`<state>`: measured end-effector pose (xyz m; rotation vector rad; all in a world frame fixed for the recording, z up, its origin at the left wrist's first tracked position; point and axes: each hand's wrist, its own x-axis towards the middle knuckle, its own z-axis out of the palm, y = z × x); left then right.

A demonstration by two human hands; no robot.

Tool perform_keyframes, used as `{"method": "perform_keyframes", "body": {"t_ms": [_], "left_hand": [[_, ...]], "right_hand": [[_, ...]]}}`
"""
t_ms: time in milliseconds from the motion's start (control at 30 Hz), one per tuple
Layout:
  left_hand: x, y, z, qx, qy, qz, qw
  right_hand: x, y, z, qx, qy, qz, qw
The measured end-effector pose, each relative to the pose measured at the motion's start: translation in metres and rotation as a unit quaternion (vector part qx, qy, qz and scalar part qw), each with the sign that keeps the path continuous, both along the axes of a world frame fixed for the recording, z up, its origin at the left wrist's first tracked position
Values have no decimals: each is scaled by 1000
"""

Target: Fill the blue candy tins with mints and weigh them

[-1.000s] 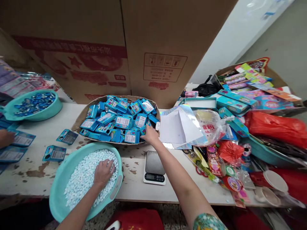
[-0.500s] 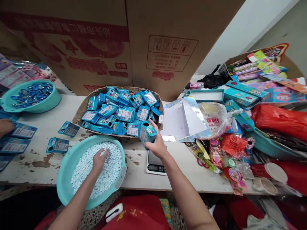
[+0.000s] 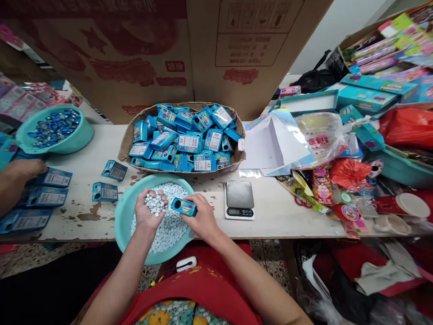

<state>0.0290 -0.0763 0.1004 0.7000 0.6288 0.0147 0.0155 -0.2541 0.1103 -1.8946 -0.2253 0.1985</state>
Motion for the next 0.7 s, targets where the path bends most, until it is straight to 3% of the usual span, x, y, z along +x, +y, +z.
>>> {"method": "perform_keyframes", "body": {"t_ms": [67,133,300,433,700], "left_hand": [[0,-7,15,57,-43,11,997],[1,-14,20,118,-65,24,991],[5,-23,10,221,-54,62,972],[8,-25,6,212,-46,86,972],[8,-25,18,222,-50,93,969]], "right_hand": [[0,14,-5,-64,-60,20,996],[1,23,-11,-121,-73,40,989],[3,26,-14,-179,-79,90,976],[5,25,-9,-183,-79,95,975],[8,31,-2,-169,-59,73,981]]}}
